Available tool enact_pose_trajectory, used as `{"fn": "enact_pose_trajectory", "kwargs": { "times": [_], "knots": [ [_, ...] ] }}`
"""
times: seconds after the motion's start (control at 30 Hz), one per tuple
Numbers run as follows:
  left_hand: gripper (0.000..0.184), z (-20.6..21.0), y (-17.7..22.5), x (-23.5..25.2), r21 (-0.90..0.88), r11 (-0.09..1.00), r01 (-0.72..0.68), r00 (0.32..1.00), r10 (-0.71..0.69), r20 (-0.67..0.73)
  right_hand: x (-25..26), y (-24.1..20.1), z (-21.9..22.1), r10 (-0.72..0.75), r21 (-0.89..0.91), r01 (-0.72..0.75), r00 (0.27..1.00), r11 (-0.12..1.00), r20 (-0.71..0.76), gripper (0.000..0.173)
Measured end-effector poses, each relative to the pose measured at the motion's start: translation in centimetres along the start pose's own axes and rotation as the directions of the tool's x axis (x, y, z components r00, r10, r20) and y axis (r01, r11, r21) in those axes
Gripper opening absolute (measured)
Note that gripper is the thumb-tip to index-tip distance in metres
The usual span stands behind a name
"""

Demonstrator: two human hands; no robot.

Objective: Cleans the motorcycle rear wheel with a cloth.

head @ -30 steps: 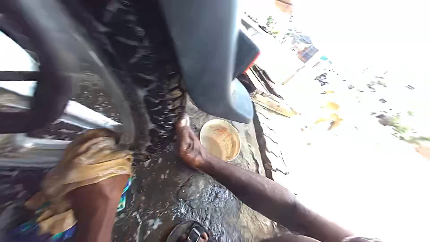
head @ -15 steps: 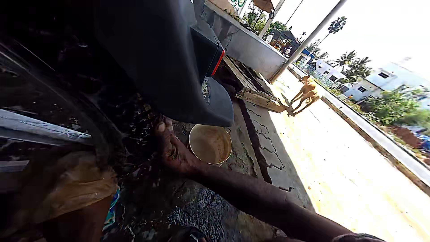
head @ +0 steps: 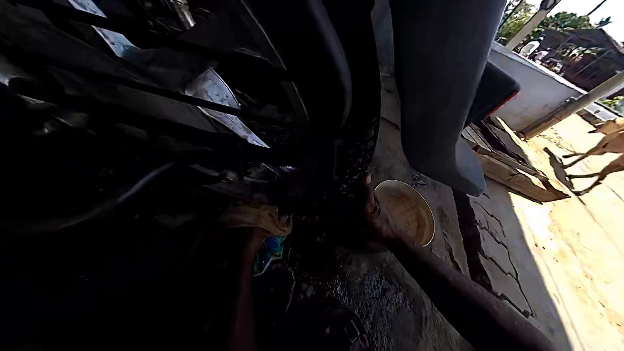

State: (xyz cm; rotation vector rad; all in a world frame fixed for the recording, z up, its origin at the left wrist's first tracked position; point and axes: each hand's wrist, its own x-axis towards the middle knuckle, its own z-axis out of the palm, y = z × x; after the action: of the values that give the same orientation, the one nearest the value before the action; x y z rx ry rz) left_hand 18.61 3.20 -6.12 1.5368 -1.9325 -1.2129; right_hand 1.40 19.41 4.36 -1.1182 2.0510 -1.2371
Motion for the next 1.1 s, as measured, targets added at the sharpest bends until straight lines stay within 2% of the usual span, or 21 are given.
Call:
{"fn": "enact_pose_trajectory", "kwargs": {
  "times": [0.07, 0.1, 0.17, 0.23, 0.3, 0.37, 0.43, 0.5, 0.57, 0.63, 0.73, 0.83, 0.9, 0.97, 1.0, 1.03, 1.1],
  "knots": [
    [0.045, -0.6, 0.3, -0.6, -0.044, 0.997, 0.071, 0.997, -0.072, -0.02, 0.5, 0.0, 0.0, -0.051, 0.0, 0.051, 0.998, 0.999, -0.03, 0.077],
    [0.045, -0.2, 0.0, -0.7, -0.165, 0.984, 0.062, 0.993, -0.078, -0.093, 0.6, 0.0, 0.0, -0.067, 0.01, 0.068, 0.996, 0.998, -0.053, 0.077],
    [0.047, 0.8, -0.5, -1.1, -0.485, 0.874, 0.012, 0.975, -0.118, -0.189, 1.0, 0.3, 0.1, -0.11, 0.087, 0.116, 0.991, 0.989, -0.071, 0.083],
    [0.045, 1.9, -0.1, -1.7, -0.65, 0.755, -0.086, 0.975, -0.071, -0.211, 1.3, 0.9, 0.2, -0.108, 0.163, 0.119, 0.991, 0.979, -0.077, 0.085],
    [0.04, 2.3, 2.0, -2.4, -0.594, 0.783, -0.185, 0.975, 0.071, -0.211, 1.3, 1.4, 0.1, -0.098, 0.204, 0.11, 0.993, 0.973, -0.072, 0.087],
    [0.034, 3.0, 4.4, -2.9, -0.413, 0.858, -0.305, 0.95, 0.243, -0.197, 1.2, 1.3, 0.1, -0.094, 0.228, 0.108, 0.993, 0.968, -0.07, 0.089],
    [0.045, 4.8, 4.9, -3.6, -0.253, 0.882, -0.396, 0.905, 0.33, -0.267, 1.0, 0.9, 0.4, -0.094, 0.212, 0.109, 0.992, 0.971, -0.081, 0.085],
    [0.048, 6.0, 4.2, -3.7, -0.128, 0.91, -0.394, 0.874, 0.327, -0.36, 1.3, 0.6, 0.7, -0.113, 0.2, 0.13, 0.989, 0.971, -0.091, 0.082],
    [0.048, 5.6, 4.2, -3.7, 0.04, 0.941, -0.337, 0.87, 0.328, -0.37, 1.3, 0.6, 0.8, -0.131, 0.197, 0.148, 0.986, 0.969, -0.1, 0.083],
    [0.047, 4.5, 5.0, -3.2, 0.122, 0.935, -0.333, 0.868, 0.355, -0.348, 1.3, 1.0, 0.8, -0.146, 0.181, 0.16, 0.985, 0.97, -0.09, 0.083],
    [0.039, 3.8, 5.4, -1.6, 0.114, 0.915, -0.388, 0.842, 0.402, -0.36, 1.4, 1.2, 0.8, -0.157, 0.178, 0.171, 0.984, 0.969, -0.087, 0.083],
    [0.04, 2.8, 5.3, -1.3, -0.008, 0.905, -0.426, 0.849, 0.397, -0.349, 1.7, 1.0, 0.7, -0.146, 0.205, 0.163, 0.984, 0.965, -0.098, 0.082],
    [0.041, 2.3, 6.5, -1.3, -0.095, 0.92, -0.381, 0.875, 0.325, -0.36, 1.7, 0.9, 0.6, -0.154, 0.214, 0.173, 0.983, 0.961, -0.102, 0.081],
    [0.051, 1.7, 8.0, -1.5, -0.224, 0.94, -0.257, 0.93, 0.179, -0.32, 1.9, 0.8, 0.6, -0.179, 0.212, 0.199, 0.978, 0.957, -0.107, 0.079],
    [0.051, 1.8, 8.6, -1.6, -0.264, 0.941, -0.211, 0.937, 0.118, -0.329, 2.0, 0.7, 0.6, -0.197, 0.209, 0.217, 0.974, 0.953, -0.113, 0.078],
    [0.049, 2.3, 8.9, -1.6, -0.27, 0.943, -0.193, 0.928, 0.086, -0.363, 2.1, 0.7, 0.5, -0.207, 0.214, 0.228, 0.972, 0.95, -0.114, 0.079],
    [0.044, 3.8, 8.6, -1.9, -0.215, 0.948, -0.236, 0.885, 0.118, -0.451, 2.3, 0.6, 0.5, -0.218, 0.212, 0.237, 0.97, 0.948, -0.113, 0.079]
  ]
}}
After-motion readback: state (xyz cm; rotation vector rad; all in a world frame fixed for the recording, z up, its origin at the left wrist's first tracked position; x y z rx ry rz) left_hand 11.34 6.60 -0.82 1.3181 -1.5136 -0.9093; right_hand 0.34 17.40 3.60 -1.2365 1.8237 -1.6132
